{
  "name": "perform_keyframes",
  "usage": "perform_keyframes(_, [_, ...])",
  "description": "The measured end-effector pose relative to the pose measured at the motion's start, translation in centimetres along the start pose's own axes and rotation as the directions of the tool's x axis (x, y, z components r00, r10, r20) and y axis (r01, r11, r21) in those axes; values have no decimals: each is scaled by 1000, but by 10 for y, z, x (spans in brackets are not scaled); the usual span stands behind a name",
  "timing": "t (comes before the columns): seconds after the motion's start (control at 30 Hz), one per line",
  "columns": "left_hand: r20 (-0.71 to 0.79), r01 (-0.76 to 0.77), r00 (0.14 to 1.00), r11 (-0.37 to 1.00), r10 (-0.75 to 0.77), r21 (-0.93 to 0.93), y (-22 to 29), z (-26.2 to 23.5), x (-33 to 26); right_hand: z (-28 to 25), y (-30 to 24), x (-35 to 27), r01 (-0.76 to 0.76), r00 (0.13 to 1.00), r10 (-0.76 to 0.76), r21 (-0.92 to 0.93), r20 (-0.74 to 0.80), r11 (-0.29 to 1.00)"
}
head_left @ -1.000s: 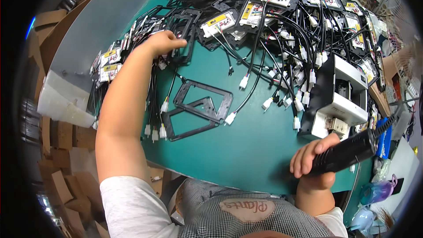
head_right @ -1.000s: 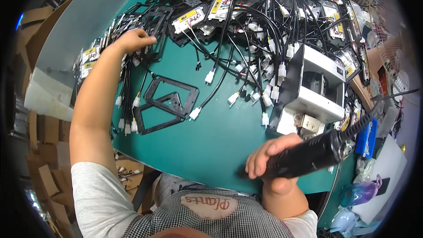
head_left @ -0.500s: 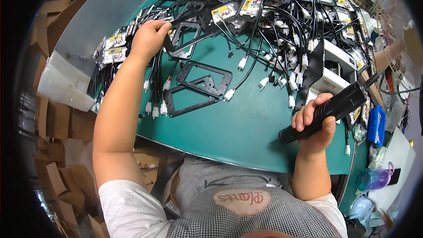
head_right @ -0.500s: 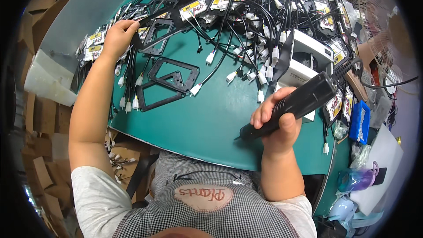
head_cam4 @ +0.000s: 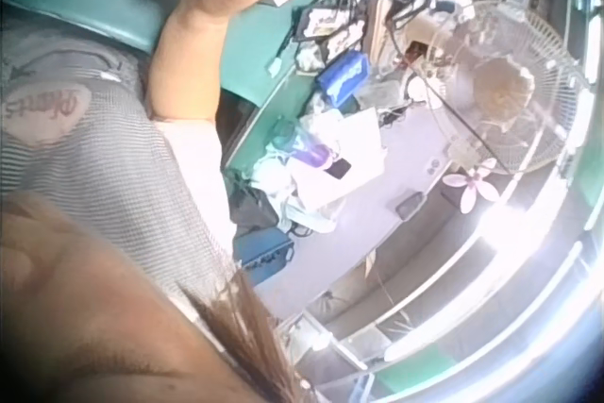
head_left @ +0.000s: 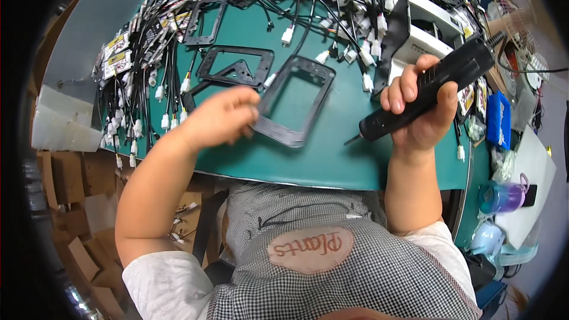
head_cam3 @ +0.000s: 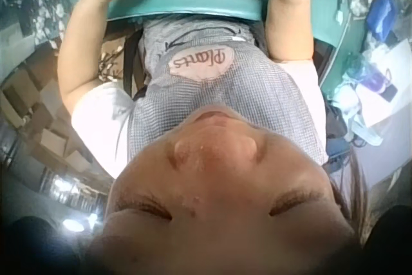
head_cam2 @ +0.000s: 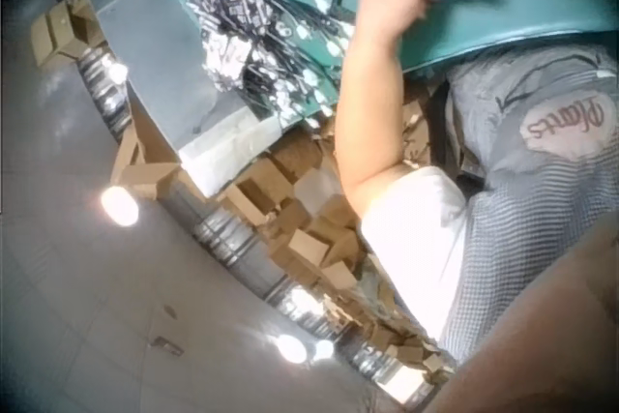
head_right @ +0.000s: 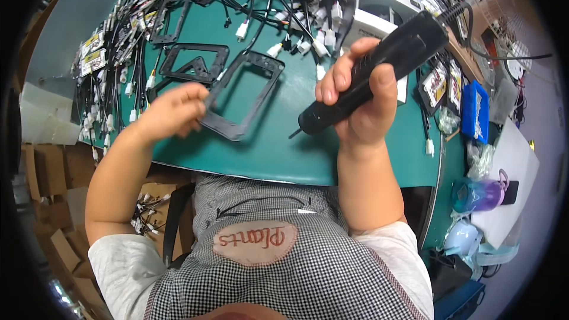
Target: The person uses a handheld electric screwdriver to fasten screws into small electronic modules placed in black plastic frames on a green workbench. They repeatedly pick up a module, secure it with screws, and place the finished unit aside, continuing the process for multiple items.
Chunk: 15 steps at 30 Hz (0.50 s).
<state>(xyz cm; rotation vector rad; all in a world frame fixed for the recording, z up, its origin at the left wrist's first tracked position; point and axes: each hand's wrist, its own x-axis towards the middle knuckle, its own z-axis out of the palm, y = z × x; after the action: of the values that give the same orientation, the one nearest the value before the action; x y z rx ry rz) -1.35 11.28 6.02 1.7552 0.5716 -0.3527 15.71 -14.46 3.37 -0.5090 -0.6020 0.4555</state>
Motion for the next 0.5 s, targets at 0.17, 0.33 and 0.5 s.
perform_keyframes(0.17, [349,-203,937,842,18,500,-2,34,-19,-6,-6,2,38,998,-40,42,43,998])
perform_keyframes(0.33, [223,-638,644,352,732,685,-17,56,-4,-9,-10,3,39,997,-43,58,65,998])
perform_keyframes(0.5, [341,-676,446,61,828,734,-31,69,25,-11,-10,6,32,997,-37,75,67,997])
